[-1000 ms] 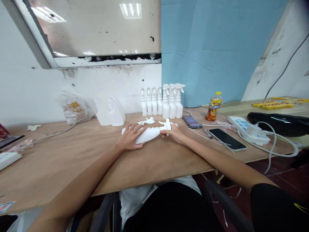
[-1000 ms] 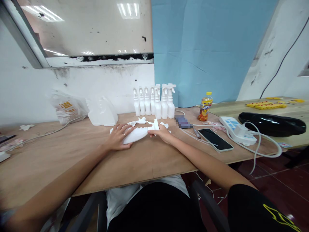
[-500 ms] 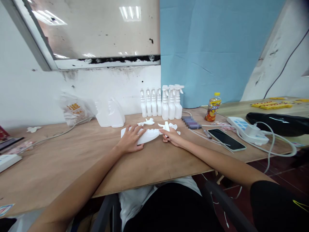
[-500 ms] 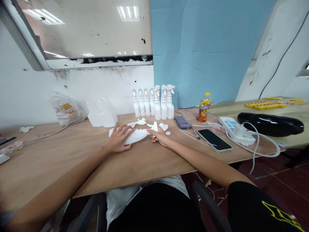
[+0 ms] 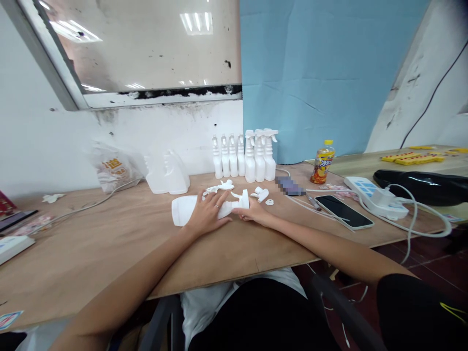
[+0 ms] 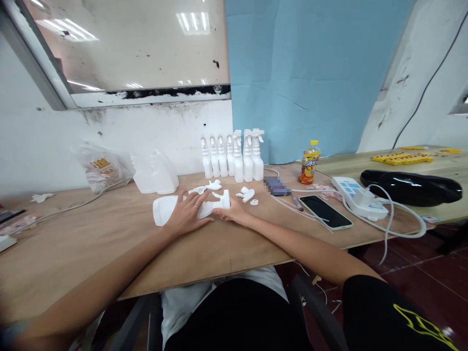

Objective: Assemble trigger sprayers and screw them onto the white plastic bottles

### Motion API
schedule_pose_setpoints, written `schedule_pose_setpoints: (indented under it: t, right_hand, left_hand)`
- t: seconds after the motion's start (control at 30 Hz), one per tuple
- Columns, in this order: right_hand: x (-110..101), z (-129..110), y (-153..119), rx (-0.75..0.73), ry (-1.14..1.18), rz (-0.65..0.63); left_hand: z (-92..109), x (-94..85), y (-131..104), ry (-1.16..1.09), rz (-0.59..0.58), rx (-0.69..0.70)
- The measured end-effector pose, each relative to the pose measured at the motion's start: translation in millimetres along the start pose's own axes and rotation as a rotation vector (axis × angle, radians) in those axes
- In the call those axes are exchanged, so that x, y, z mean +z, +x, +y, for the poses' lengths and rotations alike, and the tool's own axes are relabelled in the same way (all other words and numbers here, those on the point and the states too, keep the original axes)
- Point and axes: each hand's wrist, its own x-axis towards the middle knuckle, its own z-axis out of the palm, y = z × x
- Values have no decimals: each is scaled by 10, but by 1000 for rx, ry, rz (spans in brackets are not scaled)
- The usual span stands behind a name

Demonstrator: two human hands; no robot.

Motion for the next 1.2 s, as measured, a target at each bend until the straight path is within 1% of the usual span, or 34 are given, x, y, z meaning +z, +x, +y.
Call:
schedule_pose_setpoints:
  t: [0.1, 0.17, 0.23, 0.4, 0.57, 0.7, 0.73, 0.8, 0.87, 0.9, 0.97, 1.03, 1.1, 1.2]
  right_hand:
    - [68, 6, -17, -52, -95, -52]
    - [80, 11, -23, -66, -120, -97]
    - [76, 17, -22, -58, -125, -134]
    - [56, 32, -10, -61, -137, -123]
    - [95, 18, -34, -71, -120, -135]
    - [94, -38, -45, -23, -24, -68]
    - [63, -57, -37, -29, -9, -42]
    - [-48, -102, -4, -91, 11, 37]
    - [-212, -161, 40, -180, 62, 139]
    - [-305, -198, 61, -211, 119, 180]
    - [-488, -286, 93, -262, 236, 230]
    - [-645, -378, 108, -308, 296, 246]
    - [-765, -445, 115, -320, 278, 263]
    - [-899, -447, 143, -308, 107, 345]
  left_hand:
    - [87, 23, 33, -4, -68, -49]
    - [98, 34, 28, -11, -119, -82]
    - [89, 40, 16, -9, -145, -95]
    - [65, 51, 4, 9, -95, -76]
    - [77, 47, 9, -7, -139, -84]
    - [47, -54, 32, -27, -30, -25]
    - [14, -92, 33, -37, 1, -16]
    - [-98, -162, 20, -47, 56, -34]
    - [-255, -192, -20, -55, 92, -95]
    - [-338, -183, -47, -71, 89, -133]
    - [-477, -115, -103, -158, 42, -221]
    - [-546, -1, -140, -299, 4, -328]
    - [-533, 120, -142, -429, 11, -441]
    - [-426, 259, -94, -531, 43, -549]
